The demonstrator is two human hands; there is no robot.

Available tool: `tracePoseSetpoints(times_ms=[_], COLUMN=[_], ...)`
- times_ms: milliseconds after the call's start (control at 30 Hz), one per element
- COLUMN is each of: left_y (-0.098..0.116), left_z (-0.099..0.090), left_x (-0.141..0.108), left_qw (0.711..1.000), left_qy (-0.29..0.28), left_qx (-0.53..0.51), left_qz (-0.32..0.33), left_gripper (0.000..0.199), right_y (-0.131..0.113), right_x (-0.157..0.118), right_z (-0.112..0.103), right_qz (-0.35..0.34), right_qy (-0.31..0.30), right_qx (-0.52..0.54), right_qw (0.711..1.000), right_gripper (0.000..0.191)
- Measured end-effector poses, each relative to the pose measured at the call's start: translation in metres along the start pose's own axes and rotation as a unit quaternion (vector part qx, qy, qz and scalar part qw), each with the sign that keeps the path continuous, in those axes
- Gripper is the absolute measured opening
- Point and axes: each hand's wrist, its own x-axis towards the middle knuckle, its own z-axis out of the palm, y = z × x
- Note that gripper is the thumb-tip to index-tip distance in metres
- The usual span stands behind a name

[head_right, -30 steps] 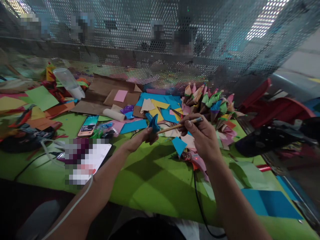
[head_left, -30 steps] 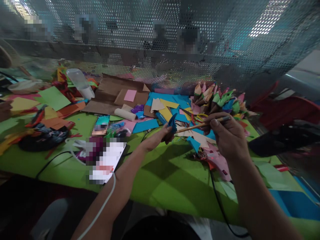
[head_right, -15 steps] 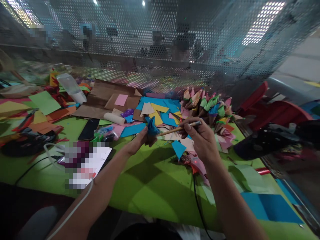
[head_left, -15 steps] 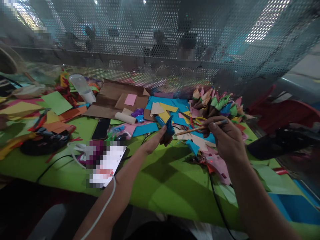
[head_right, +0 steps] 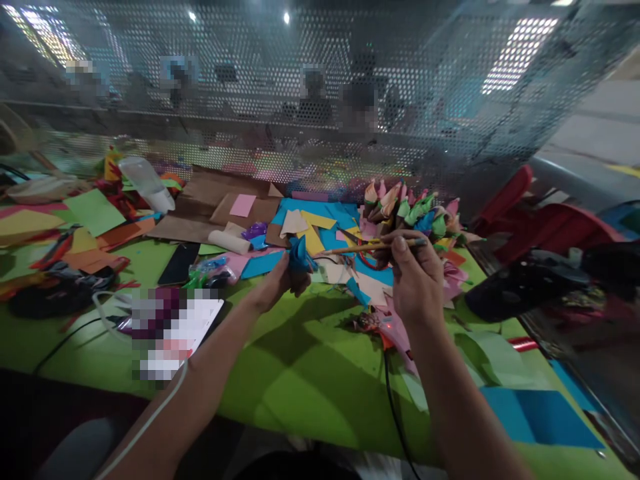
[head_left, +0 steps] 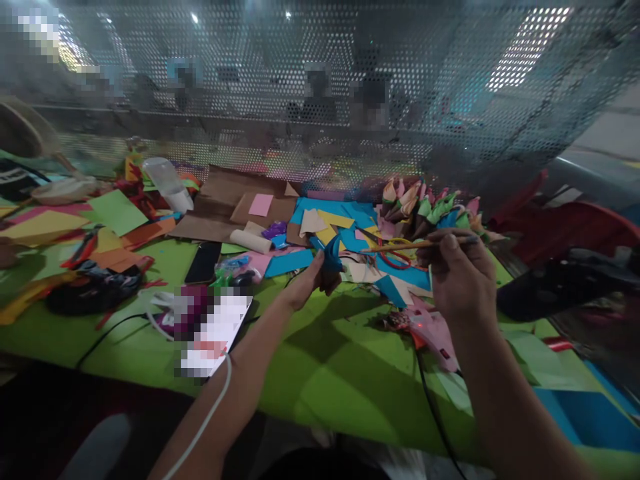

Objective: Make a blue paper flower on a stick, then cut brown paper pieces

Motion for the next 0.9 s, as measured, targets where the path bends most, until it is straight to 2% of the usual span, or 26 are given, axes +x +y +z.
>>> tracePoseSetpoints(times_ms=[67, 200, 400, 500, 700, 800, 900], left_y=[0.001, 0.000, -0.005, -0.006, -0.004, -0.003, -0.001], left_z=[0.000, -0.001, -0.005, -0.006, -0.010, -0.011, -0.011], left_x=[-0.001, -0.002, 0.003, 0.005, 0.006, 0.006, 0.005], left_qw=[1.000, 0.997, 0.989, 0.988, 0.989, 0.989, 0.987], left_qy=[0.007, 0.055, 0.110, 0.114, 0.108, 0.115, 0.130], left_qx=[0.006, 0.045, 0.093, 0.100, 0.097, 0.091, 0.083], left_qz=[-0.003, -0.016, -0.023, -0.006, 0.031, 0.034, 0.035], left_gripper=[0.068, 0.038, 0.021, 0.020, 0.031, 0.037, 0.037], right_y=[0.000, -0.001, -0.006, -0.004, 0.006, 0.013, 0.022], right_x=[0.002, 0.007, 0.011, 0.010, 0.010, 0.013, 0.016], right_z=[0.000, 0.001, 0.006, 0.005, -0.005, -0.010, -0.017], right_qz=[-0.008, -0.039, -0.113, -0.127, -0.135, -0.142, -0.113], right_qy=[0.032, 0.077, 0.123, 0.125, 0.124, 0.106, 0.065], right_qx=[0.027, 0.063, 0.055, 0.027, -0.065, -0.129, -0.181], right_qw=[0.999, 0.994, 0.984, 0.984, 0.981, 0.976, 0.975], right_gripper=[0.026, 0.023, 0.017, 0.013, 0.013, 0.013, 0.016])
